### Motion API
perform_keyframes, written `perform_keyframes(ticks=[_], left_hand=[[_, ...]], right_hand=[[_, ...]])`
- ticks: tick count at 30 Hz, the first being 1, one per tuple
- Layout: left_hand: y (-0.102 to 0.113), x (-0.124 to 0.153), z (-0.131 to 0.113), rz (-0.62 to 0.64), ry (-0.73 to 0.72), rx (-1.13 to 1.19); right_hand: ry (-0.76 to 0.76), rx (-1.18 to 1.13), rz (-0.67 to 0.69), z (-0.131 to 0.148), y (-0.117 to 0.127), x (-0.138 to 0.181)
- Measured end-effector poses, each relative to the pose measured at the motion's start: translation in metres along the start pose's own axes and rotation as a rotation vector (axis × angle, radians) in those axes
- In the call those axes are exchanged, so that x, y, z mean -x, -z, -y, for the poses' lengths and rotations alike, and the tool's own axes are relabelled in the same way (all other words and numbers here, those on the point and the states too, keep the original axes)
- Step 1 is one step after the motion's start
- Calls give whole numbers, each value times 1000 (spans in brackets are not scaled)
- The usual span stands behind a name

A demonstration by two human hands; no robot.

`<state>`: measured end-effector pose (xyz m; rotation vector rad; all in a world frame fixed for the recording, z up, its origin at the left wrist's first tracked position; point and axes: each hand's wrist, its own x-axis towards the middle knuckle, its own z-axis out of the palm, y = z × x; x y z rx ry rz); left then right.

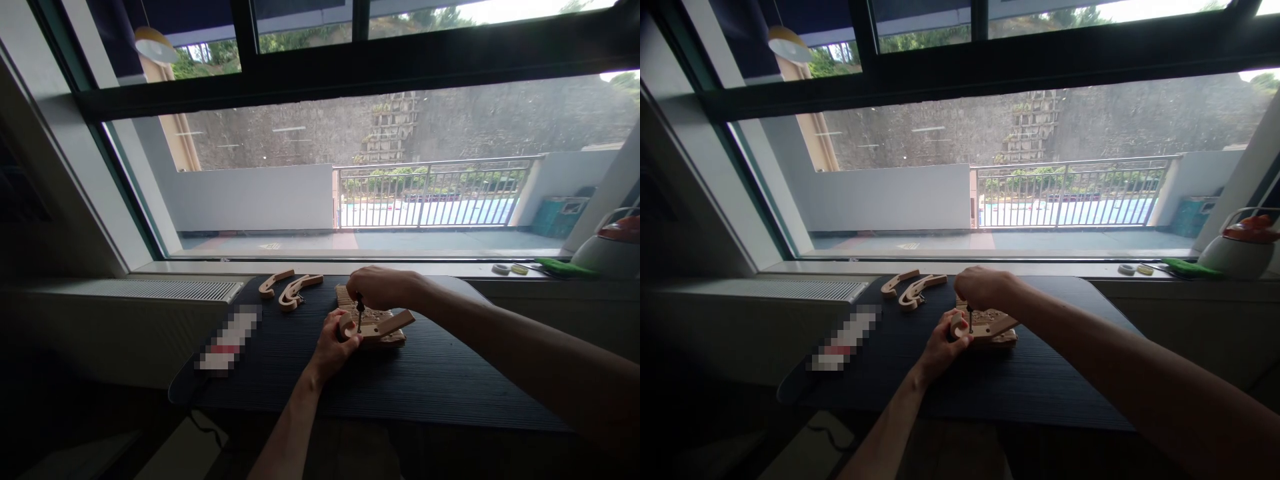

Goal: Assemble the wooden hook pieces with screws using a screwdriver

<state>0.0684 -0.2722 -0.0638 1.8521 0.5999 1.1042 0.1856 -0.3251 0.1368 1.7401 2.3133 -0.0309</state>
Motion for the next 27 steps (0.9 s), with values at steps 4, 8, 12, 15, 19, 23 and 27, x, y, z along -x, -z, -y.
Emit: perform_keyframes(ticks=[4,8,12,15,19,23,27], left_hand=[[0,0,0,-2,0,-8],[1,0,-2,5,15,-12],[1,0,-4,19,26,-25],[0,-1,-4,10,24,-27],[0,-1,-3,9,25,-19],[0,0,-4,19,25,-10],[0,0,-5,15,27,-14]], right_hand=[[15,-1,8,-1,0,0],[-13,10,20,2,3,2],[-54,19,44,5,6,3],[-70,30,49,7,7,3],[-64,30,49,8,8,4],[-20,7,9,5,7,4],[6,2,-3,1,2,1]])
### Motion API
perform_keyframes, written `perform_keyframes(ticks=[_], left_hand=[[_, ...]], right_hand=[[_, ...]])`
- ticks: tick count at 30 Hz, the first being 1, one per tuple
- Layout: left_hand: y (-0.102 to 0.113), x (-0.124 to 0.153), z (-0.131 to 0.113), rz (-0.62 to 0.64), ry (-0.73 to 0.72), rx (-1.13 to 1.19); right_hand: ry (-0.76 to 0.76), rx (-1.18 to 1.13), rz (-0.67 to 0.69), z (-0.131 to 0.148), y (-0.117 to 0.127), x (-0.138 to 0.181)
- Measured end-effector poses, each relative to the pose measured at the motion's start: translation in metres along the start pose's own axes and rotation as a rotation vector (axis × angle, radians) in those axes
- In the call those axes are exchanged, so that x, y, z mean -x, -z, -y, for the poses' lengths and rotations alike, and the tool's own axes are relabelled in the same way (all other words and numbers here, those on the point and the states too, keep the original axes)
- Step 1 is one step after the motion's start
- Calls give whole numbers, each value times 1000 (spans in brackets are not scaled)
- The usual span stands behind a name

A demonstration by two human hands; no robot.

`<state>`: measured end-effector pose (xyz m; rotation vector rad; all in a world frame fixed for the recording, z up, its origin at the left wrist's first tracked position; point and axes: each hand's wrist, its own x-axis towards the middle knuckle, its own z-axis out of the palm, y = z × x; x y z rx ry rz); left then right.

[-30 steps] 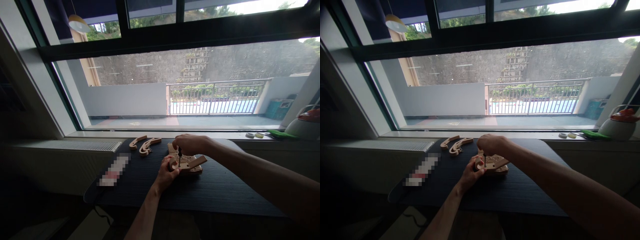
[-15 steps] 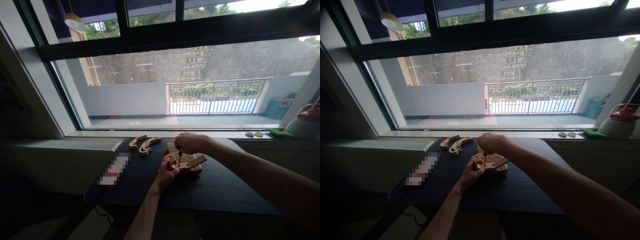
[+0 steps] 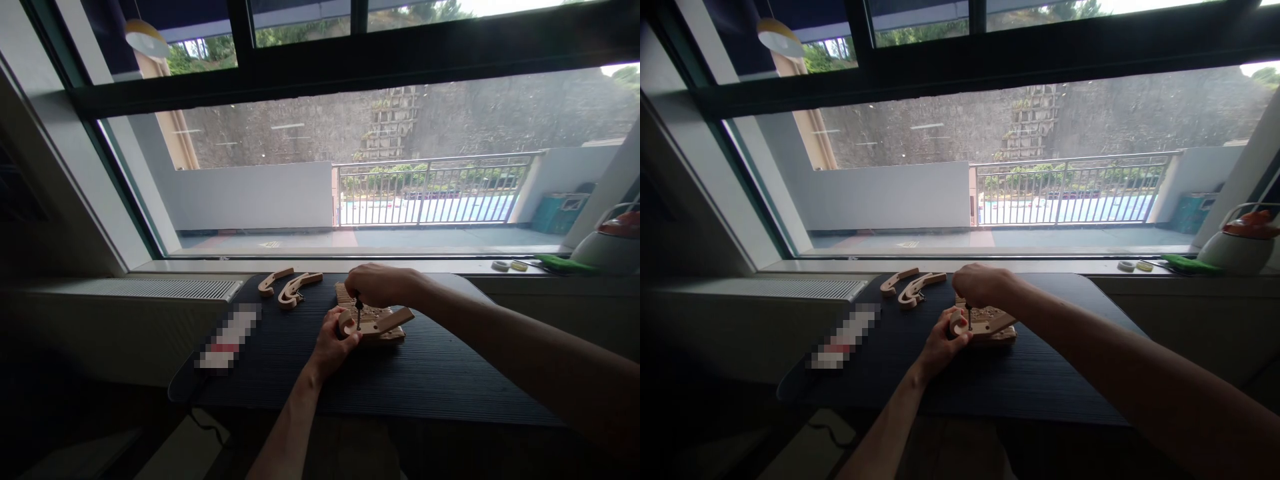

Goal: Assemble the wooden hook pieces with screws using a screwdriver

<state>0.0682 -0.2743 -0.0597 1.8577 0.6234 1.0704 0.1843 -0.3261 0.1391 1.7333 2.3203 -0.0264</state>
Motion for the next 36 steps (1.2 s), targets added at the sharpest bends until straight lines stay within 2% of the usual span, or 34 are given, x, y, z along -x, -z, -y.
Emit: perform_keyframes(ticks=[17,28,36], left_hand=[[-1,-1,3,-3,-11,4],[0,0,-1,1,6,14],[0,1,1,-3,4,23]], right_hand=[[-50,33,27,7,5,3],[6,-29,-30,-2,4,3],[-22,-4,-8,-1,3,4]])
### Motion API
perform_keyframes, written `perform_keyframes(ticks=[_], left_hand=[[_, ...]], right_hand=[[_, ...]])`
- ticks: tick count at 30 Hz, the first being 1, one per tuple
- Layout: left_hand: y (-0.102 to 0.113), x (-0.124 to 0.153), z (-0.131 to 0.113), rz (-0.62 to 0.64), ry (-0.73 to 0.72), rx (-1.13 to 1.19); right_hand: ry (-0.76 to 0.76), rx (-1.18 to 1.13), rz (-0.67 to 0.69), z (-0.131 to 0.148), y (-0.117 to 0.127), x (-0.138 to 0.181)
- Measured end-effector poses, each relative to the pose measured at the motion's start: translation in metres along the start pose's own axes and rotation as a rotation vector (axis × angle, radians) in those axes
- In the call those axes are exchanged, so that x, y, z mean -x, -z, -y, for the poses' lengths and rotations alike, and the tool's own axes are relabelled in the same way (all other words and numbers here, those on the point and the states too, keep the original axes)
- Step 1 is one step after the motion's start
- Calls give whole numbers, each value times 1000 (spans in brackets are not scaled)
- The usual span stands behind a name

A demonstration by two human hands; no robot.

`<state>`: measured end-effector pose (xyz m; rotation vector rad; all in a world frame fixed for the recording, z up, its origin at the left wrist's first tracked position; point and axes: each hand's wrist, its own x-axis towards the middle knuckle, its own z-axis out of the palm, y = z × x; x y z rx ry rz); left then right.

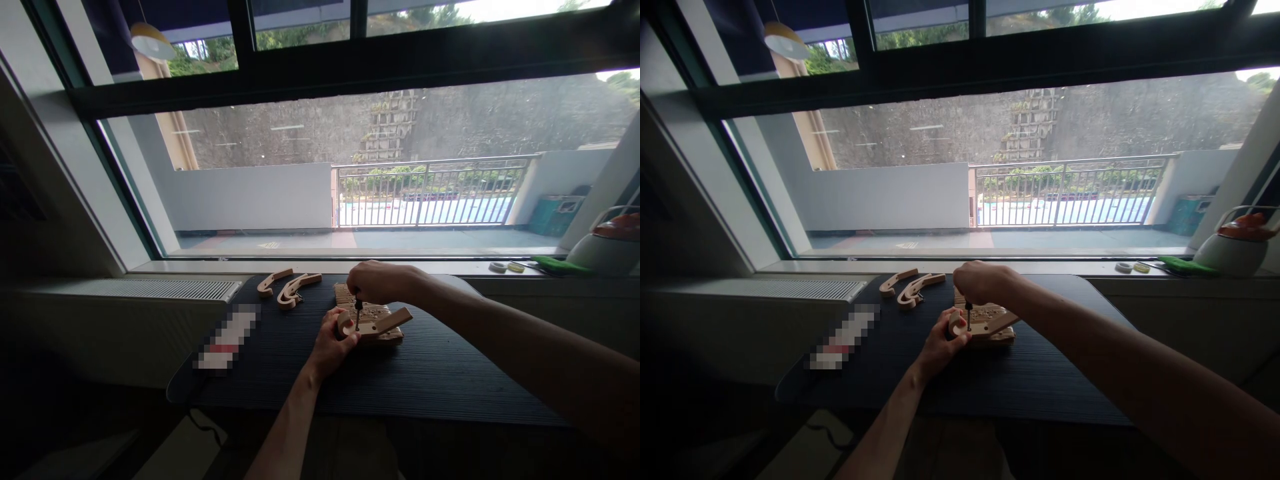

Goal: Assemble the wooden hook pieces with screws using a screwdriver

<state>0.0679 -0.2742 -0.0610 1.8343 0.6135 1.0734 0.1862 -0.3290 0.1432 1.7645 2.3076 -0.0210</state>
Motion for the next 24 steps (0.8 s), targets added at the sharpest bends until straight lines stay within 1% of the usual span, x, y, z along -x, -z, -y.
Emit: perform_keyframes(ticks=[8,13,18,24], left_hand=[[0,1,0,-4,-11,21],[0,0,0,2,-15,3],[1,0,-6,10,0,-11],[1,0,-8,14,12,12]], right_hand=[[-38,29,36,8,7,3],[-10,-4,19,5,6,4],[22,4,9,1,1,2],[-17,26,24,2,2,1]])
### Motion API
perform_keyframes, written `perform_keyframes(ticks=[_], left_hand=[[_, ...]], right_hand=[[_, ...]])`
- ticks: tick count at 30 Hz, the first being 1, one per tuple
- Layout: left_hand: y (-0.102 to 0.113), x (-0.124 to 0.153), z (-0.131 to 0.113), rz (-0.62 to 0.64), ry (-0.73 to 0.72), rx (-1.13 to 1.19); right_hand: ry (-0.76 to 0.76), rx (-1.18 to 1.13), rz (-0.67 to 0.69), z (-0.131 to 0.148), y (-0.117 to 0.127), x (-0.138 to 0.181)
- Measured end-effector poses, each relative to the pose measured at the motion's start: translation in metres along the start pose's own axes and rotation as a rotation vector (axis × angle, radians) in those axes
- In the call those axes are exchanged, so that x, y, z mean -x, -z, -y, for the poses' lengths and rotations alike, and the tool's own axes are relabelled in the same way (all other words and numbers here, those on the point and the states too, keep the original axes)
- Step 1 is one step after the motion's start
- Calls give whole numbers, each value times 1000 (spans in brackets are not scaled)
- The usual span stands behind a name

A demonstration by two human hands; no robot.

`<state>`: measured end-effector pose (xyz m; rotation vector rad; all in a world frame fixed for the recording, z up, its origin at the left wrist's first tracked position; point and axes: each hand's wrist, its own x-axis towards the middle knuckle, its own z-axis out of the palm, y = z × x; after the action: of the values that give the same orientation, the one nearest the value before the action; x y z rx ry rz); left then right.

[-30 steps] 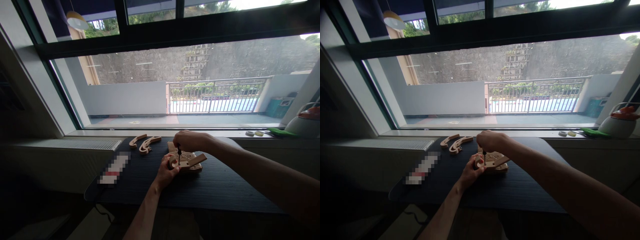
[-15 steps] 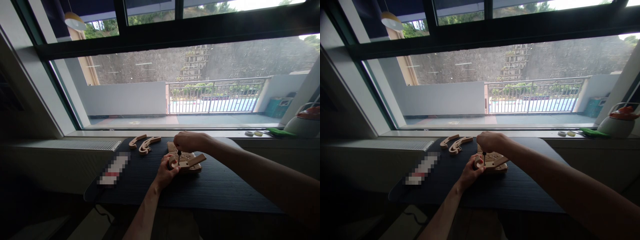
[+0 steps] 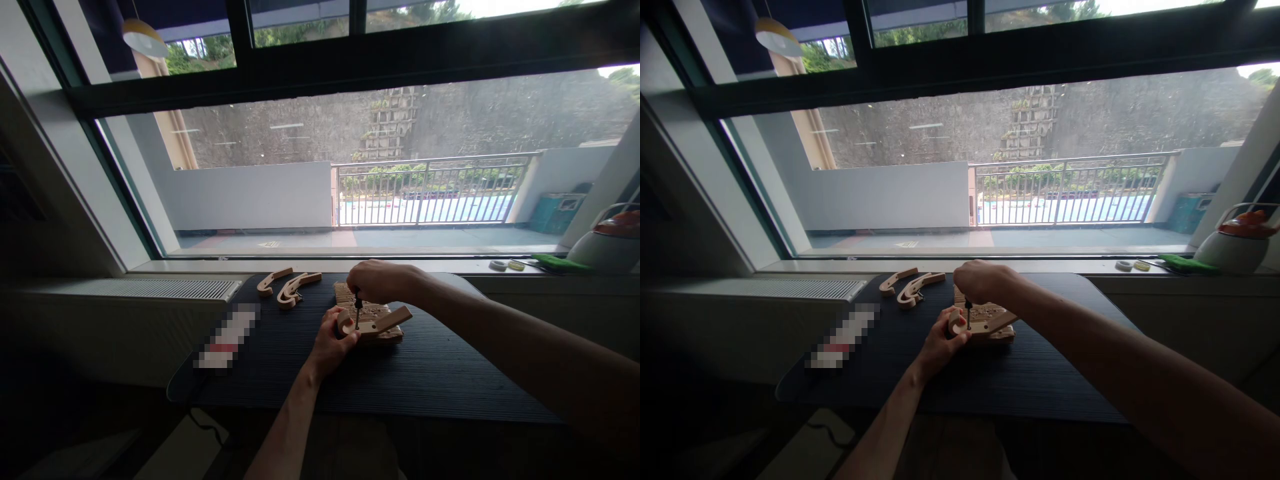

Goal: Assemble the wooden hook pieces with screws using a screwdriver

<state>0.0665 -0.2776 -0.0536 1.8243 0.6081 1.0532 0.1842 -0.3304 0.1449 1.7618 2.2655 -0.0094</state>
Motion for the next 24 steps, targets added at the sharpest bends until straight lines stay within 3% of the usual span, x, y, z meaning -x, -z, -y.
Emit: perform_keyframes(ticks=[24], left_hand=[[-1,0,6,-28,-6,11]], right_hand=[[-35,-21,-21,-1,0,1]])
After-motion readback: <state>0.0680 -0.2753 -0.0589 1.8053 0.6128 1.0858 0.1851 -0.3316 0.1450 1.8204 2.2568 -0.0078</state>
